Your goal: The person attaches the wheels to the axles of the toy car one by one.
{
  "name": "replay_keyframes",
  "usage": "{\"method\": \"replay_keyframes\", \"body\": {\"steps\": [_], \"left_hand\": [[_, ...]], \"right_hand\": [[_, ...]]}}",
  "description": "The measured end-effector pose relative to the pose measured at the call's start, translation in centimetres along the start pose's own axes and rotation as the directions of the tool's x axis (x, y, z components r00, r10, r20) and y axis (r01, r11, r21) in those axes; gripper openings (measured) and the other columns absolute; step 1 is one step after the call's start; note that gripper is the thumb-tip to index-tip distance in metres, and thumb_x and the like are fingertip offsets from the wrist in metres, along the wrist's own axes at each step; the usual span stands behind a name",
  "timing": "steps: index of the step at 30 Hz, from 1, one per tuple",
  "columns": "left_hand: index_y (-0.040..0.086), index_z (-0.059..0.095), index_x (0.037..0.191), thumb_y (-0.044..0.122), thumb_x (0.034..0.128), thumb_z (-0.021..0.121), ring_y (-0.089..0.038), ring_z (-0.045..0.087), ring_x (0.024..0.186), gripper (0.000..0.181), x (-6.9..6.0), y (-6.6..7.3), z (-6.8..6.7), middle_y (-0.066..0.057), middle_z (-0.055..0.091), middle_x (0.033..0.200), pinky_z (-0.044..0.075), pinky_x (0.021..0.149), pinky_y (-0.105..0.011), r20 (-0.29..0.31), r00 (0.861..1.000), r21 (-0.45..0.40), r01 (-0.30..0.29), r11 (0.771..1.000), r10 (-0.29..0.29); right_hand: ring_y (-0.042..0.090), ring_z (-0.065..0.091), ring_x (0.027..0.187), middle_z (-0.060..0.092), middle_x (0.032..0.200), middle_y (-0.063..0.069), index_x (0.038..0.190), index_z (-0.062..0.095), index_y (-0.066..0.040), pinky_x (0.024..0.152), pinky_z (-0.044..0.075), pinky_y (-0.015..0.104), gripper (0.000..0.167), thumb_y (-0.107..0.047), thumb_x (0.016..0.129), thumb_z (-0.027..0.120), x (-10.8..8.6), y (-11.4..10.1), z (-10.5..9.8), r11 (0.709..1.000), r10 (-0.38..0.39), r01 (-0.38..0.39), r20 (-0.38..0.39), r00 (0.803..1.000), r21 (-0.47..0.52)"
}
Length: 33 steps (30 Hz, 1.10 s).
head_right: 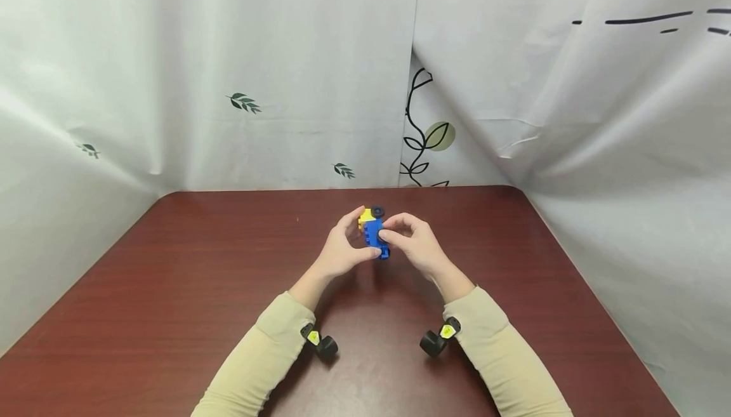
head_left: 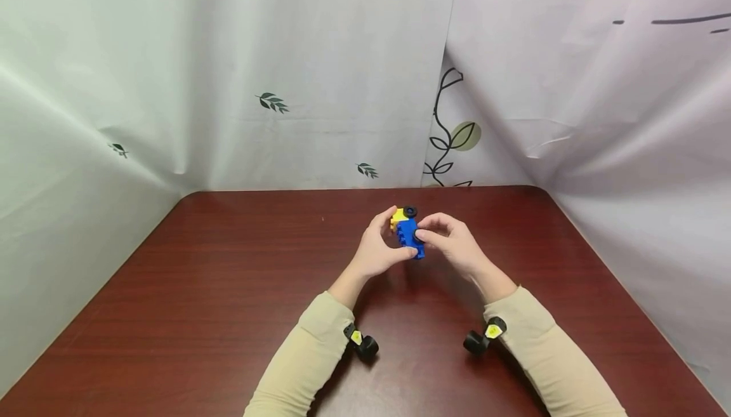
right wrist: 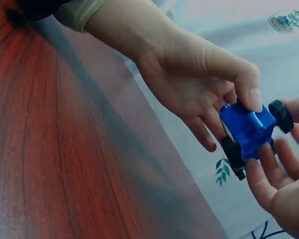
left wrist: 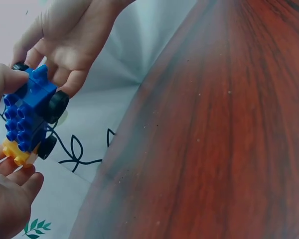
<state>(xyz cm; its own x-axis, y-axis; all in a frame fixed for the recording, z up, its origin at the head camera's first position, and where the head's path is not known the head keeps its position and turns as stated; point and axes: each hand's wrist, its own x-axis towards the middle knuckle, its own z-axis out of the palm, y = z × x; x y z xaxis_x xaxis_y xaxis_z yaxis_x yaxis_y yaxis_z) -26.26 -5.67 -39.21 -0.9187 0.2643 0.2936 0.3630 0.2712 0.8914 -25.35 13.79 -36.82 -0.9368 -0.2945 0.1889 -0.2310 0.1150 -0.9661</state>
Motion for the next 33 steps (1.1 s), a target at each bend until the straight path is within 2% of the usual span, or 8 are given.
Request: {"method": "replay_keyframes", "body": {"steps": [4,9,12,16,21,27,33], "left_hand": [[0.009,0.030,0.147,0.025,0.0717,0.079,-0.027,0.051,0.121,0.091,0.1,0.2,0.0,-0.011,0.039,0.144,0.044,0.103,-0.044,-0.020,1.000,-0.008,-0.011,1.000,0.011],[0.010,0.029,0.148,0.023,0.0727,0.079,-0.027,0.050,0.124,0.091,0.0,0.3,-0.1,-0.011,0.037,0.145,0.042,0.104,-0.042,-0.013,1.000,-0.018,-0.011,1.000,0.011],[0.009,0.028,0.148,0.022,0.0730,0.079,-0.026,0.049,0.126,0.091,0.0,0.4,0.0,-0.011,0.037,0.146,0.041,0.105,-0.042,-0.009,1.000,-0.025,-0.019,1.000,0.019],[0.006,0.028,0.147,0.022,0.0721,0.079,-0.027,0.049,0.126,0.092,0.0,0.6,-0.1,-0.012,0.037,0.146,0.041,0.106,-0.044,-0.012,0.999,-0.021,-0.036,0.999,0.036],[0.007,0.030,0.147,0.021,0.0713,0.079,-0.027,0.049,0.126,0.091,0.1,0.5,-0.1,-0.011,0.038,0.145,0.041,0.106,-0.042,-0.020,0.999,0.003,-0.040,0.999,0.040],[0.006,0.031,0.146,0.021,0.0705,0.080,-0.028,0.051,0.124,0.092,0.1,0.5,-0.1,-0.012,0.038,0.145,0.043,0.104,-0.042,-0.031,0.998,0.017,-0.047,0.999,0.048],[0.008,0.032,0.146,0.024,0.0699,0.081,-0.028,0.052,0.124,0.092,0.1,0.5,0.1,-0.010,0.038,0.145,0.044,0.102,-0.042,-0.038,0.998,0.043,-0.041,0.998,0.043]], "right_hand": [[0.018,0.059,0.101,0.054,0.123,0.013,0.127,0.052,-0.007,0.090,0.052,0.041,0.042,-0.030,0.093,0.060,0.0,-0.1,0.3,0.993,0.101,-0.105,0.074,0.992,0.051],[0.023,0.063,0.102,0.040,0.141,0.019,0.141,0.041,-0.013,0.090,0.051,0.050,0.051,-0.038,0.097,0.050,-0.1,-0.4,0.3,0.959,0.195,-0.231,0.207,0.959,0.165],[0.024,0.065,0.100,0.038,0.143,0.019,0.144,0.037,-0.018,0.087,0.052,0.052,0.053,-0.040,0.097,0.049,-0.1,-0.5,0.3,0.938,0.218,-0.274,0.256,0.942,0.212],[0.024,0.065,0.101,0.037,0.143,0.021,0.146,0.034,-0.017,0.086,0.052,0.052,0.053,-0.038,0.099,0.046,-0.1,-0.4,0.4,0.931,0.187,-0.266,0.299,0.936,0.251],[0.022,0.065,0.099,0.037,0.141,0.020,0.147,0.030,-0.019,0.085,0.054,0.049,0.051,-0.035,0.100,0.043,0.0,-0.3,0.7,0.929,0.164,-0.253,0.310,0.936,0.271],[0.022,0.066,0.092,0.046,0.130,0.017,0.147,0.020,-0.035,0.081,0.055,0.046,0.053,-0.034,0.100,0.044,0.0,-0.4,0.9,0.924,0.187,-0.265,0.279,0.942,0.275],[0.024,0.067,0.090,0.047,0.123,0.018,0.146,0.007,-0.049,0.081,0.055,0.048,0.061,-0.027,0.101,0.041,-0.1,-0.2,1.1,0.917,0.200,-0.269,0.245,0.949,0.294]]}}
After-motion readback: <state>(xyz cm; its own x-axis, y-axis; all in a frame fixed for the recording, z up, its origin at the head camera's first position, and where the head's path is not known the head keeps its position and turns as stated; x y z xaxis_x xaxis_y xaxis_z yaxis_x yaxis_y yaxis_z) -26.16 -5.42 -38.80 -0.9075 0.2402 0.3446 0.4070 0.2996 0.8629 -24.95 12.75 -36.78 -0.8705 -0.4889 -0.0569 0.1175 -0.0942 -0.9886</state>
